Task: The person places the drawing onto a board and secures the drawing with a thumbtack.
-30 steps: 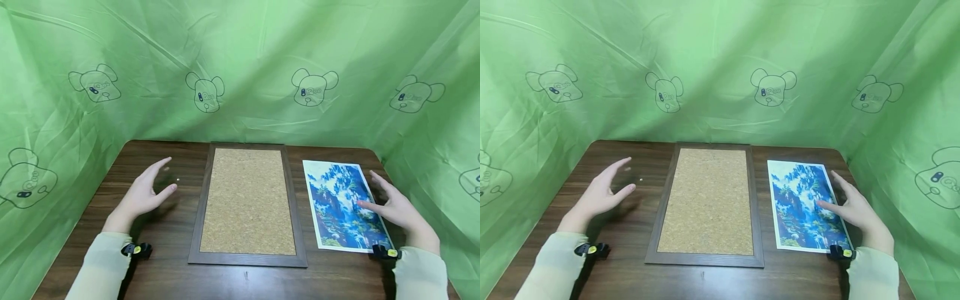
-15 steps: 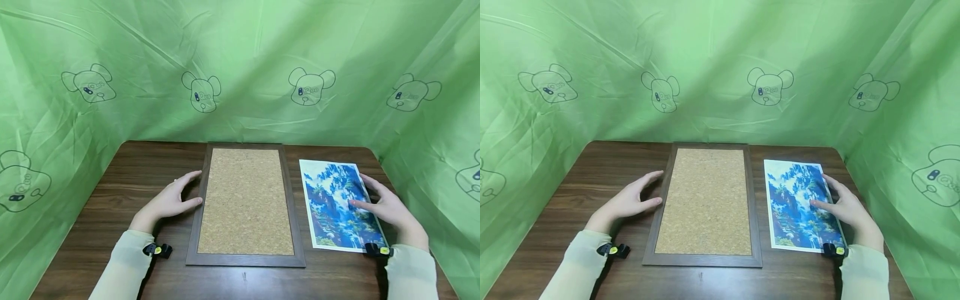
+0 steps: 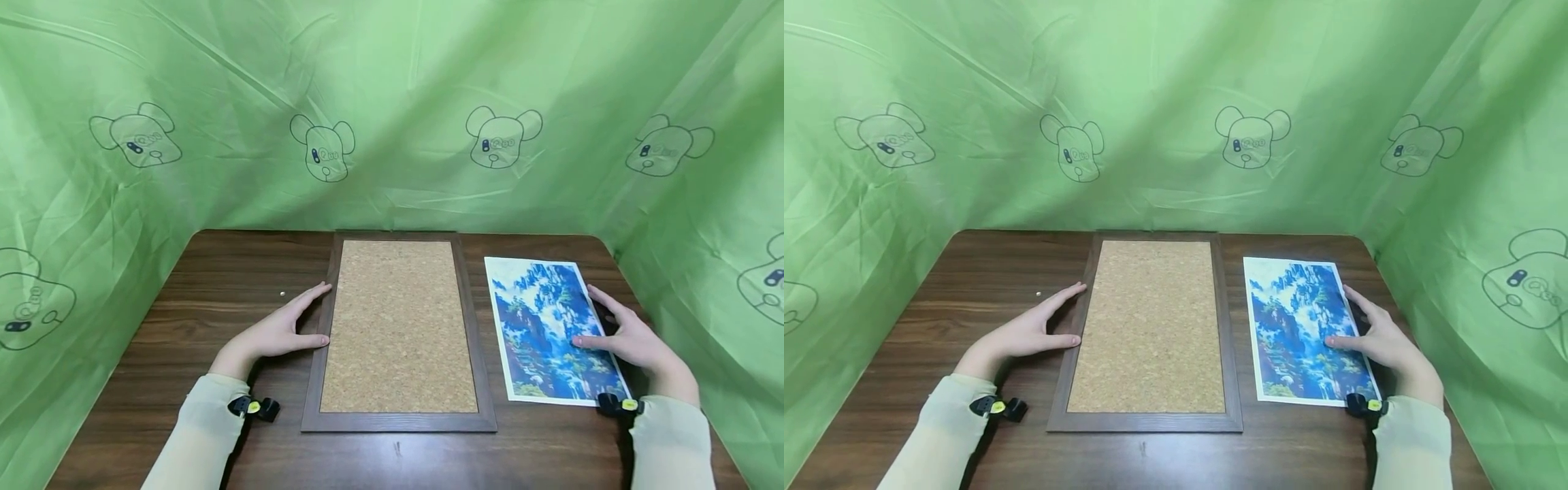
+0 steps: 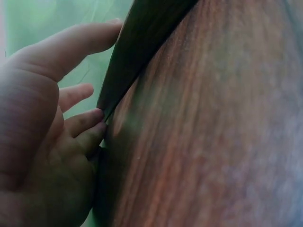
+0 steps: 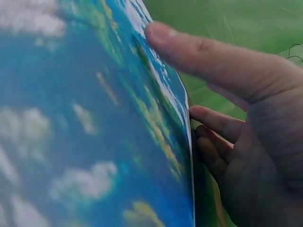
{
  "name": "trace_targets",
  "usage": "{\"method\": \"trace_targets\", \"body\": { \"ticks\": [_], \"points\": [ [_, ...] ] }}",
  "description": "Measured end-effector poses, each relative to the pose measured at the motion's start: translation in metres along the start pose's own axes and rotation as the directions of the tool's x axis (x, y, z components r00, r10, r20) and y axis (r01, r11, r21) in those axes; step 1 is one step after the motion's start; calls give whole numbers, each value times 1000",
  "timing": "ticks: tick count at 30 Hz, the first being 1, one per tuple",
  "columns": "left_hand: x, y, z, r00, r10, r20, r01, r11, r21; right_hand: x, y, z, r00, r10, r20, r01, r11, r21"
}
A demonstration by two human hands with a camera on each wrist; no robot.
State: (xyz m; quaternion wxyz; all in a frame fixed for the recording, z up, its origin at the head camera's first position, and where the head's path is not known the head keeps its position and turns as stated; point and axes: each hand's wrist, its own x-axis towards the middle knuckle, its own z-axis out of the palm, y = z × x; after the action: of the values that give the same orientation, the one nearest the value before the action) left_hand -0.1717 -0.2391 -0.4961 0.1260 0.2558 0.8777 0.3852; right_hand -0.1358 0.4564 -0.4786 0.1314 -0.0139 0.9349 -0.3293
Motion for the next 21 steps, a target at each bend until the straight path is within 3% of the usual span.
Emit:
{"method": "trace_targets", "body": {
  "ticks": [21],
  "points": [
    [2,-2,2,1000,-17,19,17,1000,-4,7,-3,5,997,22,-70,-23,1000,-9]
  ]
}}
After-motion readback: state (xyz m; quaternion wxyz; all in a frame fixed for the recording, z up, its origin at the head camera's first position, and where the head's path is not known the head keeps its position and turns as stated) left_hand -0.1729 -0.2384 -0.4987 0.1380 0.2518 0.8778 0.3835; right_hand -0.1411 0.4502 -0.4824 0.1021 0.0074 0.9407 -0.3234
